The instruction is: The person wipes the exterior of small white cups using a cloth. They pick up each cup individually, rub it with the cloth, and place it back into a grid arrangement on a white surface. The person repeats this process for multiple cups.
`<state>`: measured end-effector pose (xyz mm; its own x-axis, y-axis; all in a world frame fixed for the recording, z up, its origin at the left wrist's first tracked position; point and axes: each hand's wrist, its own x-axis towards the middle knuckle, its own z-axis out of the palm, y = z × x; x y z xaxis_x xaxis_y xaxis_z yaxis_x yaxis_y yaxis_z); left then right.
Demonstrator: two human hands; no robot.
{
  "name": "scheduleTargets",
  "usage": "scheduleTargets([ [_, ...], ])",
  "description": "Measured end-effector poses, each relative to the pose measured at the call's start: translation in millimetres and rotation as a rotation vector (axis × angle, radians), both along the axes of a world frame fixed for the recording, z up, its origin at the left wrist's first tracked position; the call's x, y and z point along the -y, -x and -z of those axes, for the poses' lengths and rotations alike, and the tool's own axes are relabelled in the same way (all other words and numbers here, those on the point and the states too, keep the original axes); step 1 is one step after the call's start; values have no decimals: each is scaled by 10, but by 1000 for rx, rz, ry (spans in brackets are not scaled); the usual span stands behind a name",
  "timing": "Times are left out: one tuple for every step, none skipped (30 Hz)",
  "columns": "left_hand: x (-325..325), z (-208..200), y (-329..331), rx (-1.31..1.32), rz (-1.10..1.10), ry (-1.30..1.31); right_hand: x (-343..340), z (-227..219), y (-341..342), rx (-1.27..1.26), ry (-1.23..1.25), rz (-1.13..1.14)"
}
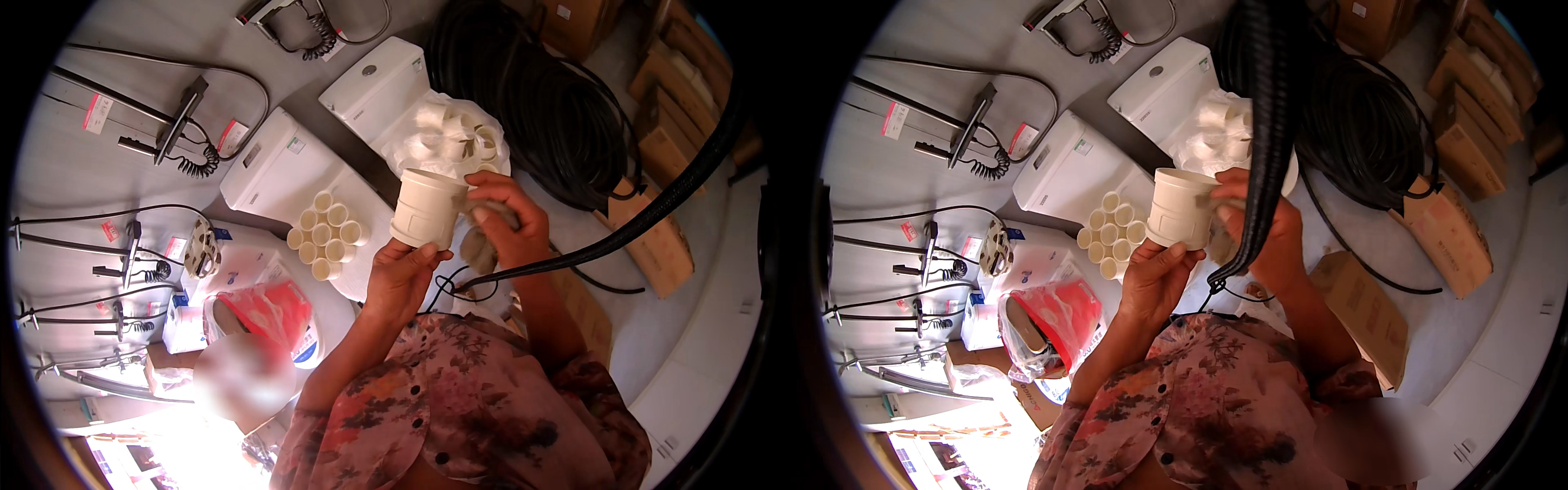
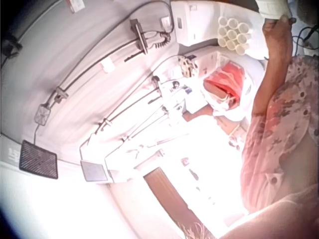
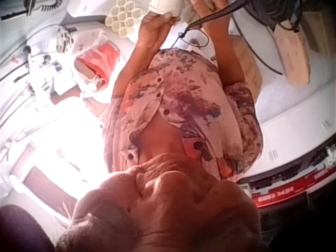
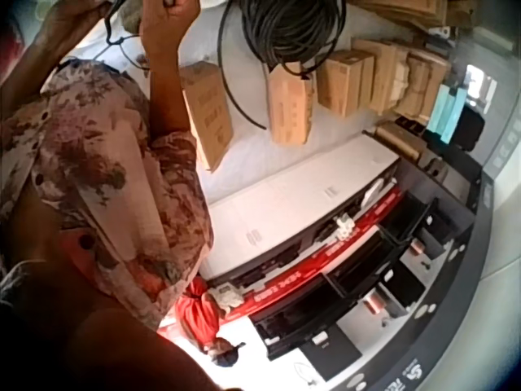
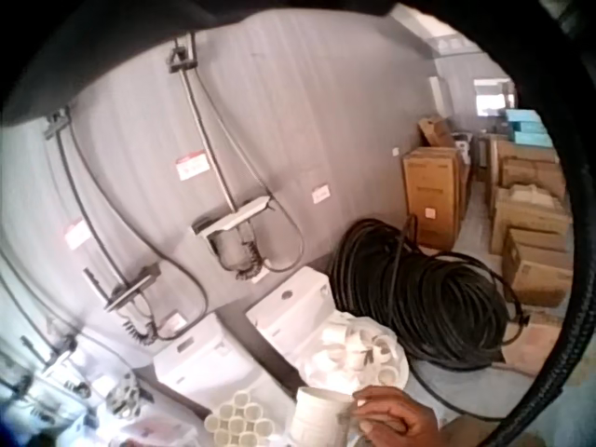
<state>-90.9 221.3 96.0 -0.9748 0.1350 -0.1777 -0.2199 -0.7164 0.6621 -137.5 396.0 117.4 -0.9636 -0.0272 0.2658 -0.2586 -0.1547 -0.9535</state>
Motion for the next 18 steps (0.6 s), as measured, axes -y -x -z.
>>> scheduleTargets([
  [-27,-5,5,-11,-16,12,12,13,1,-159,-68,5],
  [-61,-3,7,-19,-31,23,23,14,-3,-315,-139,9],
  [-94,0,9,-26,-46,34,22,-70,-33,-309,-216,-22],
  [-131,1,16,-21,-47,48,48,-71,-48,-358,-290,-10],
  [-164,-6,20,-17,-46,67,79,-59,-68,-408,-360,4],
  [-189,-8,20,-14,-44,86,110,-39,-83,-457,-430,19],
  [-192,5,9,11,-35,173,146,9,-83,-490,-448,23],
  [-182,33,1,31,-20,258,170,71,-78,-470,-431,16],
  [-172,68,-8,50,-6,344,190,140,-73,-450,-414,9],
  [-161,123,-15,75,6,368,193,191,-70,-430,-397,3],
  [-133,172,-15,98,13,395,195,206,-65,-389,-377,-20],
  [-107,198,-23,122,19,423,200,227,-93,-384,-386,-15],
  [-83,198,-54,126,36,390,211,255,-150,-380,-394,-12],
  [-67,212,-97,133,51,350,216,298,-186,-375,-406,-13],
  [-51,223,-109,140,65,312,226,344,-186,-393,-412,-9],
  [-36,231,-91,149,67,283,218,356,-171,-348,-404,-40],
  [-16,250,-106,167,72,252,211,373,-189,-295,-398,-72],
  [10,272,-121,184,76,221,212,390,-204,-240,-391,-104],
])
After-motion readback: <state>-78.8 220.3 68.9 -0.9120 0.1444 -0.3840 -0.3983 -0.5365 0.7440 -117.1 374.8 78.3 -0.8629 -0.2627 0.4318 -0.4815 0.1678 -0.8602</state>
